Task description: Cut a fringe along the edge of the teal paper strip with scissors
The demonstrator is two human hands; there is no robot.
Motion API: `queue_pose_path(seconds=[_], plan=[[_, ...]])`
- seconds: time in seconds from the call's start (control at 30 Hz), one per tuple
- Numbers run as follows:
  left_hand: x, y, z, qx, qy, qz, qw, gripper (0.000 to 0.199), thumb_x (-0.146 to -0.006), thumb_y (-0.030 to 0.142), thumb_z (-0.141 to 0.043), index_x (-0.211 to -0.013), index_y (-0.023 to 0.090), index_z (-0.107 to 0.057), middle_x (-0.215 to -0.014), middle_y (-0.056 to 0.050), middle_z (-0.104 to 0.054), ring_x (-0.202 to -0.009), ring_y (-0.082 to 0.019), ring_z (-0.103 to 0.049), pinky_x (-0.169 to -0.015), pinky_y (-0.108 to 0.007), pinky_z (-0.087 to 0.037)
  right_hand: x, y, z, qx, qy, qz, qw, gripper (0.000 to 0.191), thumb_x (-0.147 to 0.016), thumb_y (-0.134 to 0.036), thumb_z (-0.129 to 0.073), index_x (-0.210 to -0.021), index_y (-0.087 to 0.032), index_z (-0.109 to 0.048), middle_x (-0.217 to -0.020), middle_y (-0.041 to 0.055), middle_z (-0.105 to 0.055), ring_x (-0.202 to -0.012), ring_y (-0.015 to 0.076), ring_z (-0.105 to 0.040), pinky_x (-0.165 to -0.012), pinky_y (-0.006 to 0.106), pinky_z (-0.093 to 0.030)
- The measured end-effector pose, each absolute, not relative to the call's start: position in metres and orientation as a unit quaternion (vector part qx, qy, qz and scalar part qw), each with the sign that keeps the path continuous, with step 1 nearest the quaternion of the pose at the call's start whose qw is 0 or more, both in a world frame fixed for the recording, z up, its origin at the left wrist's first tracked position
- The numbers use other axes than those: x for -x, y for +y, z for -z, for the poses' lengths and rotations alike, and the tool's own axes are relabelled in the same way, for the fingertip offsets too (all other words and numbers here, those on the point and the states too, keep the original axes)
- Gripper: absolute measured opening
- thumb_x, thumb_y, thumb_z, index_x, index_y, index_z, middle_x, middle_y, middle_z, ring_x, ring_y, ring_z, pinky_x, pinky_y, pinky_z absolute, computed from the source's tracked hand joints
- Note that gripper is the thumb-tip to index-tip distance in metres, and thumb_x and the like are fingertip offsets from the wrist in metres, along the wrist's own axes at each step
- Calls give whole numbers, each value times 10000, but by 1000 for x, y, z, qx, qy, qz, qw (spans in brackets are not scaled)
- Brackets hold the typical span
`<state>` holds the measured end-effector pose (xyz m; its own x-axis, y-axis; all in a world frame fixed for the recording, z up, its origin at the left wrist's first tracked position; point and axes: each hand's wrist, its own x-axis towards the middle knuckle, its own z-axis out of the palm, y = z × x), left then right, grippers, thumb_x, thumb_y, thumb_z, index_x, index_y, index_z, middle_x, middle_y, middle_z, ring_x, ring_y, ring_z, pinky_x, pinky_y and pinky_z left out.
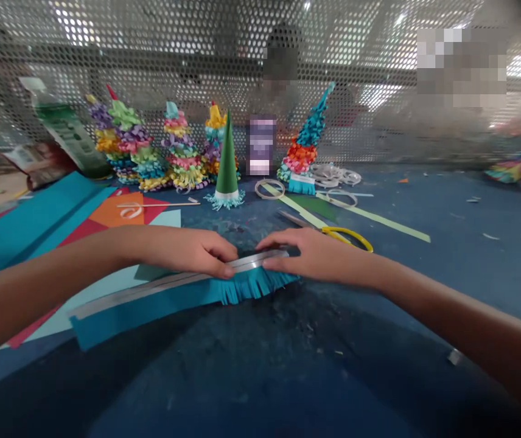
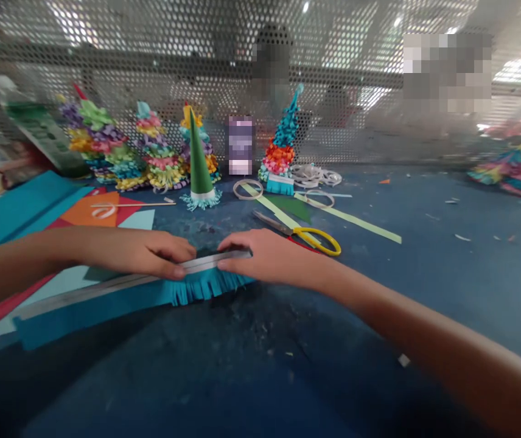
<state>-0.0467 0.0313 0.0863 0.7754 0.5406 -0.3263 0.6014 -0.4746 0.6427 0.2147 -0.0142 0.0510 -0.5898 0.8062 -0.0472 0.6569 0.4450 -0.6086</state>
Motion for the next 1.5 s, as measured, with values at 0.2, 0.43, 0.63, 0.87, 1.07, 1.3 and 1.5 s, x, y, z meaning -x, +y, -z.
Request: queue_pose_path(seconds=[0.2, 0.43, 0.63, 0.87, 1.07, 1.3, 1.5], plan=[[56, 9, -95, -796, 364, 26, 483, 236, -946, 476, -707, -999, 271, -811, -939, -1, -739, -868, -220, -652, -727, -245, -444, -208, -3, -73, 399, -810, -413, 118, 256, -936, -486, -665, -933, -248, -761, -892, -2, -776, -805, 184, -697, -687, 275, -520], [56, -1, -84, -748, 398, -11, 531, 295, -921, 517, -735, -819, 241, -758, -744, 33, -580, -689, -156, -517, -603, -229, -354, -209, -15, -84, 406, -806, -415, 119, 183, -919, -432, -708, -887, -259, -758, -822, -18, -712, -747, 175, -611, -655, 280, -447], [45, -9, -91, -748, 385, -15, 540, 230, -862, 418, -788, -735, 240, -714, -690, 59, -535, -610, -130, -455, -548, -240, -316, -206, -20, -88, 392, -801, -428, 145, 183, -925, -420, -698, -881, -246, -737, -826, -23, -698, -735, 163, -591, -641, 279, -422], [42, -12, -104, -758, 389, 7, 524, 283, -880, 493, -761, -723, 258, -753, -677, 28, -591, -599, -161, -503, -532, -272, -321, -209, -22, -95, 395, -733, -535, 142, 95, -838, -355, -776, -855, -264, -757, -845, -43, -686, -774, 154, -592, -692, 270, -458], [40, -3, -116, -794, 392, 14, 464, 252, -886, 501, -745, -818, 264, -793, -773, 11, -645, -664, -174, -543, -569, -271, -377, -212, -21, -93, 415, -701, -559, 154, 95, -820, -344, -800, -833, -264, -749, -803, -52, -673, -707, 147, -567, -608, 264, -431], [33, -4, -115, -820, 380, 20, 427, 352, -958, 487, -680, -717, 231, -661, -688, 48, -506, -626, -133, -438, -546, -252, -316, -224, -13, -88, 394, -708, -569, 142, 196, -762, -299, -930, -685, -252, -756, -709, -51, -585, -672, 142, -483, -588, 267, -373], [36, -9, -106, -840, 393, -50, 370, 333, -981, 500, -647, -774, 240, -667, -747, 48, -573, -685, -151, -527, -591, -258, -367, -213, -15, -72, 339, -587, -688, 258, 305, -743, -391, -893, -1005, -286, -778, -1071, -16, -755, -906, 161, -697, -768, 249, -584]])
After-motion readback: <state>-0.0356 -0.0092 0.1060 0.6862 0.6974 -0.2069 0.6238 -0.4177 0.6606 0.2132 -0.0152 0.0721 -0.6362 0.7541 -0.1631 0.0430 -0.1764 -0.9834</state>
